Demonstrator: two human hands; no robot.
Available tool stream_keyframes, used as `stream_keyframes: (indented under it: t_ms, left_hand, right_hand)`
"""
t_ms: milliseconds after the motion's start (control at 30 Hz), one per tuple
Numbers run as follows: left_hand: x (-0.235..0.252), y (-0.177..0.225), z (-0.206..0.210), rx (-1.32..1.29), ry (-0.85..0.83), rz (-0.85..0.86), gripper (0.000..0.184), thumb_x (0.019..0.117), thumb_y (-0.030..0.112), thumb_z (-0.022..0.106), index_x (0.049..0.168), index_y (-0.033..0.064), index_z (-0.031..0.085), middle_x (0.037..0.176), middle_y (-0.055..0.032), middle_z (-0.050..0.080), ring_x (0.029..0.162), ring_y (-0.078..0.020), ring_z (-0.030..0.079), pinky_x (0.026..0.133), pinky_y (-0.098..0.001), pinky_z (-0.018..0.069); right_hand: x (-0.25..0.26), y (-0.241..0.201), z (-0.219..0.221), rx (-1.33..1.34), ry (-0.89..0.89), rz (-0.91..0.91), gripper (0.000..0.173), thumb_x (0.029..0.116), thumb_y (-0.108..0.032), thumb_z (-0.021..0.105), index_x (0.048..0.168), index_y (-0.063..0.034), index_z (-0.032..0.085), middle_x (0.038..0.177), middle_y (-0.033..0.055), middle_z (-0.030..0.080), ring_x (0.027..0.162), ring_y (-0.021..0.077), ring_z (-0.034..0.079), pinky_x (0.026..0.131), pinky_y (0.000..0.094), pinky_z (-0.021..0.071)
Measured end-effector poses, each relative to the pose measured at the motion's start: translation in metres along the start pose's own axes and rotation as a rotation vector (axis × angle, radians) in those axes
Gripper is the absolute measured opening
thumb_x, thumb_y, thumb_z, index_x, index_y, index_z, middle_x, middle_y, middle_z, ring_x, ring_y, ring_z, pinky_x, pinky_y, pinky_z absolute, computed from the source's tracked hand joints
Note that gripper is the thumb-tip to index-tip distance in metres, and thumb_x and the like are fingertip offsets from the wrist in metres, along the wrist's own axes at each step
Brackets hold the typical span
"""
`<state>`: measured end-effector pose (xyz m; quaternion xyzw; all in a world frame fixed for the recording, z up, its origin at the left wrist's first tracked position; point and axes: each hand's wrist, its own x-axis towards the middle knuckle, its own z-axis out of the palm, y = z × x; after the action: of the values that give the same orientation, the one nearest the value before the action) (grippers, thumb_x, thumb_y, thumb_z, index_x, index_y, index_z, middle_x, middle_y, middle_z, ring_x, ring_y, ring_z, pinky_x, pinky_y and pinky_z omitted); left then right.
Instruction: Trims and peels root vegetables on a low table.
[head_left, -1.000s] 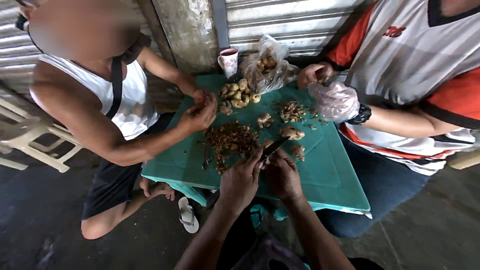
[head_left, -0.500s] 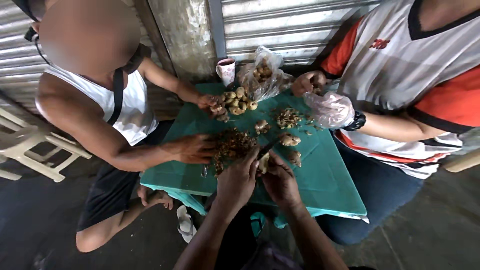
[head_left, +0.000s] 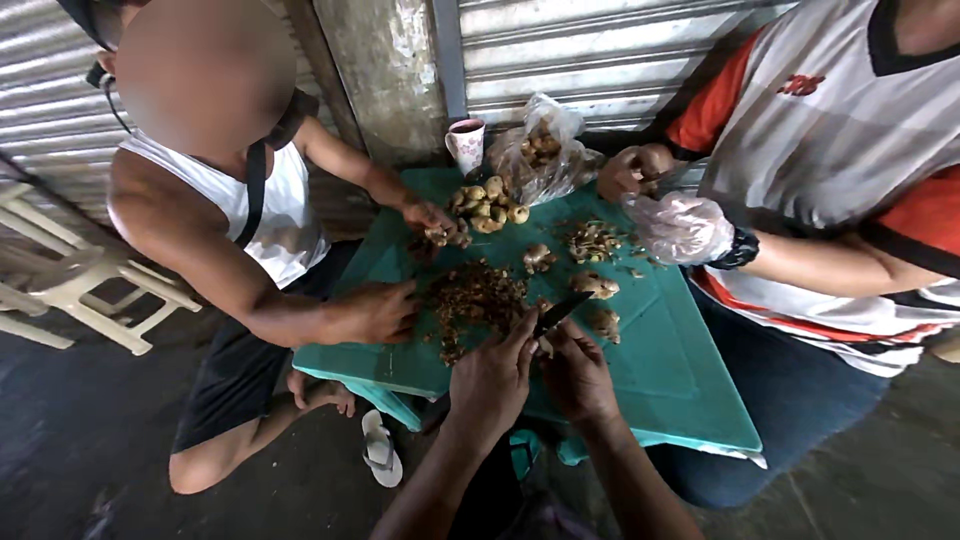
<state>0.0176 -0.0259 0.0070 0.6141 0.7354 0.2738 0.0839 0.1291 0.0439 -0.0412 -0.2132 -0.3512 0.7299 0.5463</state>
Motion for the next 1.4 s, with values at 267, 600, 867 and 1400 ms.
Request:
stream_keyframes:
  t_ms: [267,600,867,1400]
  left_hand:
    - [0.019,0.011,-0.002,0.124,-0.076,-0.060,0.046,0.1084,0.040,0.047,0.154,0.0441,0.044,0.105,-0.0106,0.072,0.084,-0.0317,0.070,0.069,-0.0523,0.0565]
    - [0.032,0.006,-0.021,-0.001,-0.043,-0.054,0.042,0.1103,0.038,0.043,0.150,0.0312,0.053,0.114,-0.0128,0.073,0.094,-0.0357,0.071,0.077,-0.0594,0.0560]
    - [0.016,0.005,-0.029,0.151,-0.164,0.048,0.049,0.1092,0.039,0.045,0.158,0.0339,0.041,0.105,-0.0102,0.073,0.086,-0.0317,0.071,0.072,-0.0536,0.0565]
    - [0.036,0.017,-0.048,0.157,-0.387,-0.064,0.046,0.1119,0.042,0.033,0.151,0.0221,0.048,0.126,-0.0151,0.067,0.112,-0.0360,0.067,0.091,-0.0570,0.0535]
  right_hand:
    - [0.001,-0.002,0.000,-0.032,-0.014,-0.003,0.024,0.0955,-0.010,0.053,0.106,-0.0108,0.074,0.089,0.0025,0.071,0.072,0.0068,0.065,0.068,0.0249,0.0568]
    - [-0.001,0.003,0.000,-0.107,-0.063,-0.042,0.041,0.0884,-0.007,0.063,0.129,-0.0097,0.067,0.116,0.0043,0.070,0.096,0.0118,0.068,0.083,0.0309,0.0587]
    - [0.003,0.009,0.001,-0.082,-0.003,-0.111,0.013,0.0864,-0.006,0.067,0.093,-0.0108,0.076,0.087,0.0013,0.072,0.076,0.0067,0.066,0.074,0.0250,0.0572]
    - [0.003,0.017,0.002,-0.268,-0.032,-0.235,0.020,0.0877,-0.005,0.064,0.106,-0.0010,0.071,0.092,0.0021,0.072,0.083,0.0095,0.069,0.078,0.0276,0.0592]
